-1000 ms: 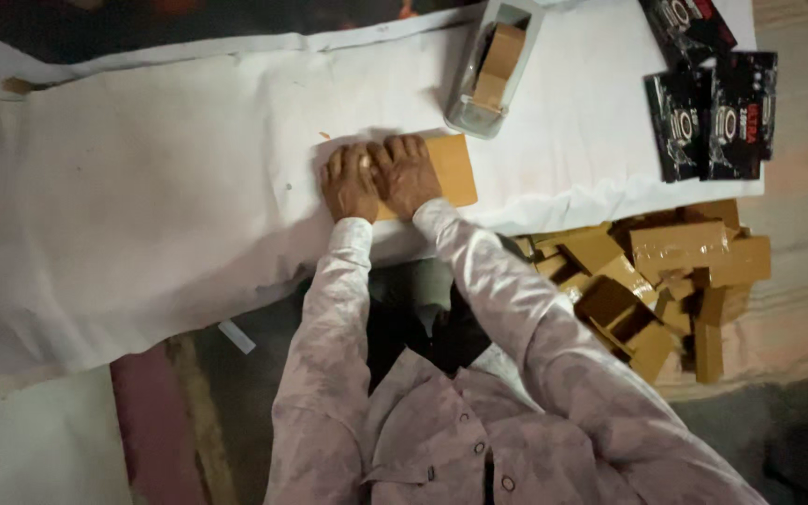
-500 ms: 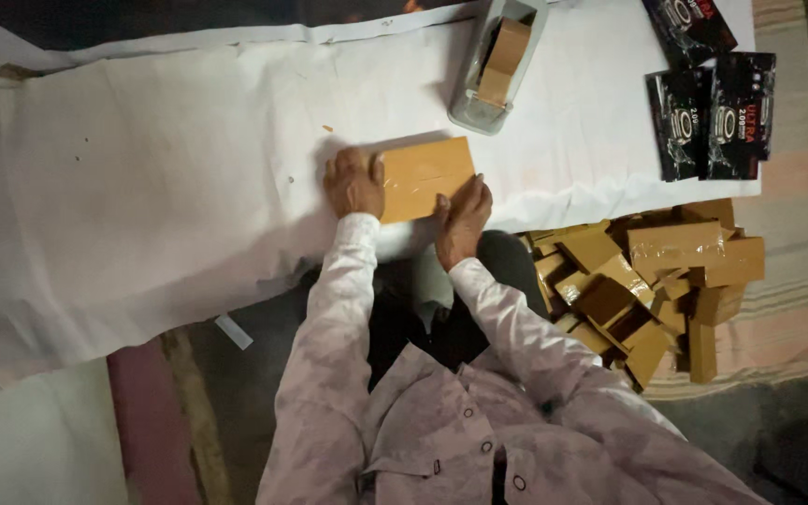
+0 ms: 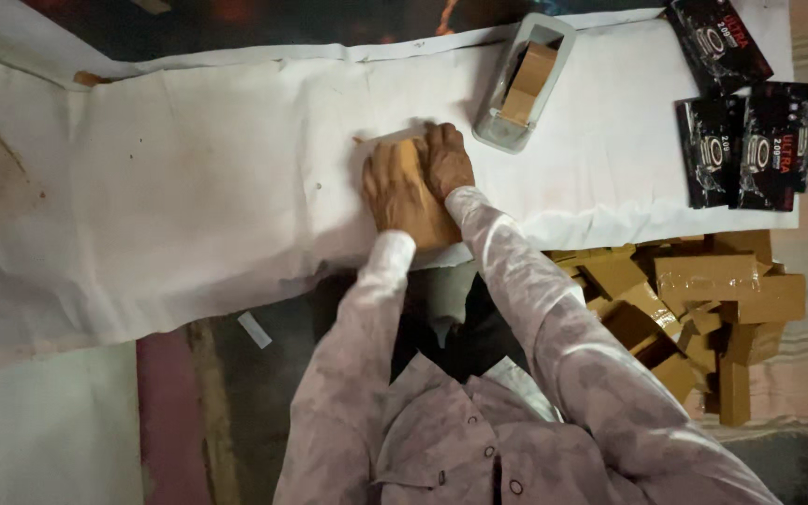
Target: The person places small black packages into brown cardboard boxes, folds the flaps, and seals them with tape. The sealed boxes are then moved to a pile on the right side of the table.
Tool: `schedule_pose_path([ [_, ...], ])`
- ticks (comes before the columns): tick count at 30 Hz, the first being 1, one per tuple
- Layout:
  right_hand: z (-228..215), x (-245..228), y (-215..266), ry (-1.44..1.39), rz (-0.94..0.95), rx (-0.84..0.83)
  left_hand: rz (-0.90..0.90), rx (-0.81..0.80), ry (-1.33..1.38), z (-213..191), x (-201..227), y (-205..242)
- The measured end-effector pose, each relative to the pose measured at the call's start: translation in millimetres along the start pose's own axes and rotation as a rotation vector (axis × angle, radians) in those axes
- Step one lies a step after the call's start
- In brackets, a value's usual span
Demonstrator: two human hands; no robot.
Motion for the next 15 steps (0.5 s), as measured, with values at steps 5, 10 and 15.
schedule_pose_path([
  [5,-6,12,2,-0.05,-0.003,0.154,0.267,-0.267,-0.203,48,2,-42],
  [10,-32,-27,89,0.277,0.066,0.108,0.286,-0.214,-0.159,52,1,-56],
  [15,-60,-57,156,0.368,0.012,0.242,0.317,-0.286,-0.259,66,0,-56],
])
Point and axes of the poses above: each hand's wrist, its own y-axis away from the middle knuckle, its own z-axis out of the palm, x = y × z, the point moved 7 cm from there along -y, towards the middle knuckle, and after that the axes turned 15 degrees about x, right-handed, at the moved point
